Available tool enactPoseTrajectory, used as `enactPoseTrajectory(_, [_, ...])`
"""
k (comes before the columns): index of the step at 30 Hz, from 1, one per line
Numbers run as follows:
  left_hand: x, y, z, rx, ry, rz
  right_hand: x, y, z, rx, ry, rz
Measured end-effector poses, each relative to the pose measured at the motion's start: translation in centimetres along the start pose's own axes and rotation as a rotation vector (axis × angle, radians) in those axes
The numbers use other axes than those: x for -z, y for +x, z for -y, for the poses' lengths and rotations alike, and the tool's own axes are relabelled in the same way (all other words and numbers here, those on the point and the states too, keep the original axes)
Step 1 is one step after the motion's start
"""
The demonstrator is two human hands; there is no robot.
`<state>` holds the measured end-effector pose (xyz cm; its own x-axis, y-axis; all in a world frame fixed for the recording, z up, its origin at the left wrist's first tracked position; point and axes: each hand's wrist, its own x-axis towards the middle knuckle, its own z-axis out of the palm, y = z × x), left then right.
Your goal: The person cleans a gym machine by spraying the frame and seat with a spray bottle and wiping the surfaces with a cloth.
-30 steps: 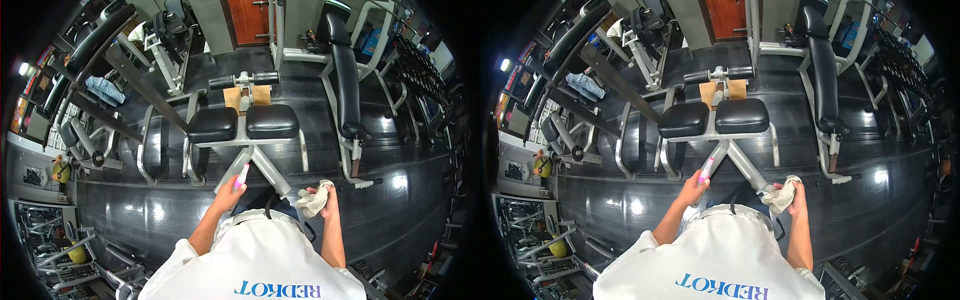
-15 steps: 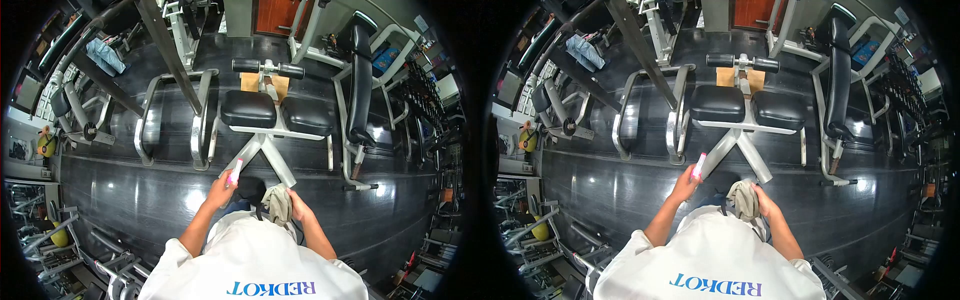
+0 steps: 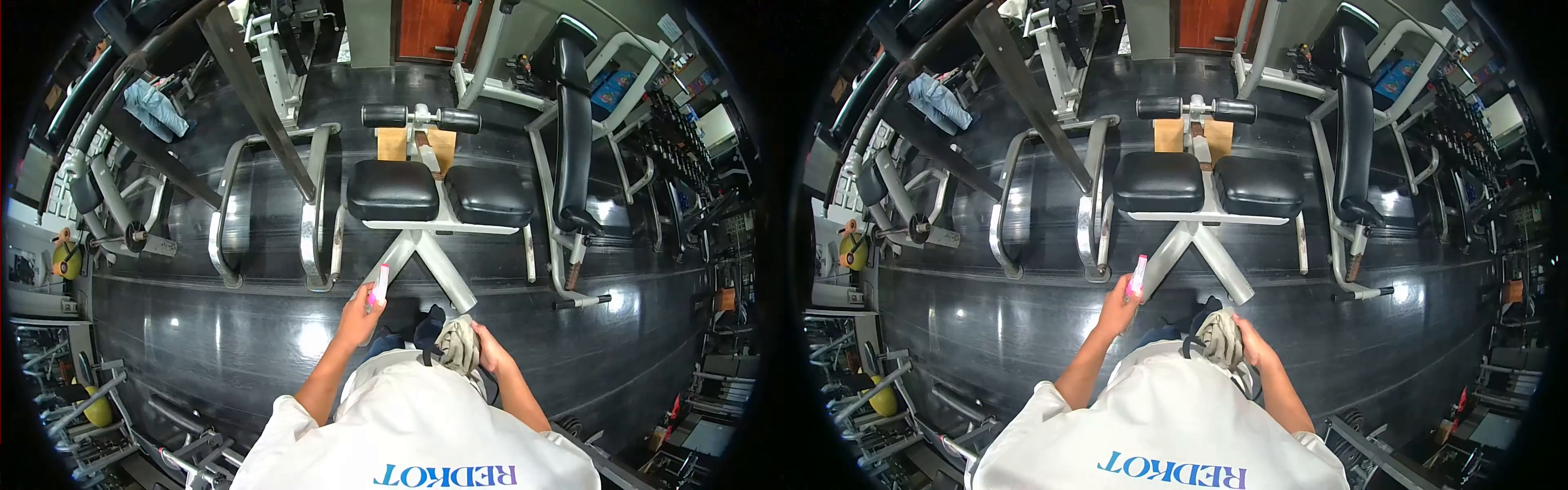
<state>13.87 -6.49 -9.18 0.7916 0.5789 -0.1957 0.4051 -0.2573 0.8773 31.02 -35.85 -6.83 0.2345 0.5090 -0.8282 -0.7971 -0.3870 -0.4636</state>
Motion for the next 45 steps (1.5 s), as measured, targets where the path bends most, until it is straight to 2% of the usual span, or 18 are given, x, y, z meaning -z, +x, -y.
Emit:
enactPoseTrajectory(2, [-0.6, 0.5, -0.8, -0.012, 0.000, 0.028, 1.3, 1.3, -0.1, -0.037, 0.003, -0.008])
enactPoseTrajectory(4, [-0.9, 1.0, -2.8, 0.049, -0.060, 0.162, 3.8, 4.1, -1.9, 0.115, -0.111, -0.146])
enactPoseTrajectory(5, [-1.4, 1.1, -3.8, 0.048, -0.049, 0.182, 3.5, 3.6, -1.0, 0.109, -0.163, -0.237])
enactPoseTrajectory(6, [-2.0, 1.4, -4.8, 0.069, -0.052, 0.235, 4.3, 3.9, -0.4, 0.109, -0.142, -0.243])
enactPoseTrajectory(8, [-3.6, 2.2, -6.5, 0.082, -0.042, 0.295, 6.2, 4.7, 0.8, 0.210, -0.140, -0.025])
enactPoseTrajectory(9, [-4.6, 2.5, -7.3, 0.037, -0.054, 0.303, 7.1, 5.2, 1.1, 0.247, -0.171, -0.099])
enactPoseTrajectory(12, [-7.0, 3.5, -10.1, -0.013, -0.034, 0.323, 9.8, 6.0, 2.9, 0.313, -0.183, -0.071])
enactPoseTrajectory(14, [-8.4, 4.4, -12.0, -0.034, 0.124, 0.367, 11.7, 5.7, 4.0, 0.348, -0.219, -0.081])
enactPoseTrajectory(16, [-9.8, 5.1, -13.2, -0.074, 0.184, 0.356, 13.4, 5.4, 4.9, 0.397, -0.282, -0.111])
enactPoseTrajectory(18, [-11.1, 5.8, -14.4, -0.042, 0.260, 0.383, 12.9, 1.9, 7.4, 0.412, -0.251, -0.114])
enactPoseTrajectory(20, [-12.5, 6.4, -14.7, -0.030, 0.267, 0.384, 14.0, 1.2, 7.7, 0.401, -0.273, -0.223])
enactPoseTrajectory(27, [-14.7, 5.9, -14.9, 0.094, 0.202, 0.303, 19.7, 3.6, 6.7, 0.369, -0.321, -0.123])
enactPoseTrajectory(30, [-13.6, 5.1, -14.3, 0.177, 0.150, 0.265, 20.2, 4.9, 6.8, 0.409, -0.343, -0.140])
enactPoseTrajectory(31, [-13.1, 4.8, -13.8, 0.114, 0.196, 0.232, 20.3, 5.3, 6.8, 0.419, -0.396, -0.153])
enactPoseTrajectory(36, [-10.1, 3.8, -11.9, 0.203, 0.273, 0.122, 18.6, 5.7, 7.3, 0.412, -0.677, -0.219])
enactPoseTrajectory(38, [-9.3, 3.5, -12.1, 0.230, 0.233, 0.103, 18.0, 5.8, 7.7, 0.392, -0.704, -0.165])
enactPoseTrajectory(43, [-9.1, 3.4, -12.1, 0.206, 0.282, 0.163, 15.3, 4.4, 9.7, 0.320, -0.827, -0.137])
enactPoseTrajectory(45, [-9.5, 3.8, -11.9, 0.195, 0.211, 0.183, 13.7, 2.9, 11.2, 0.256, -0.864, -0.123])
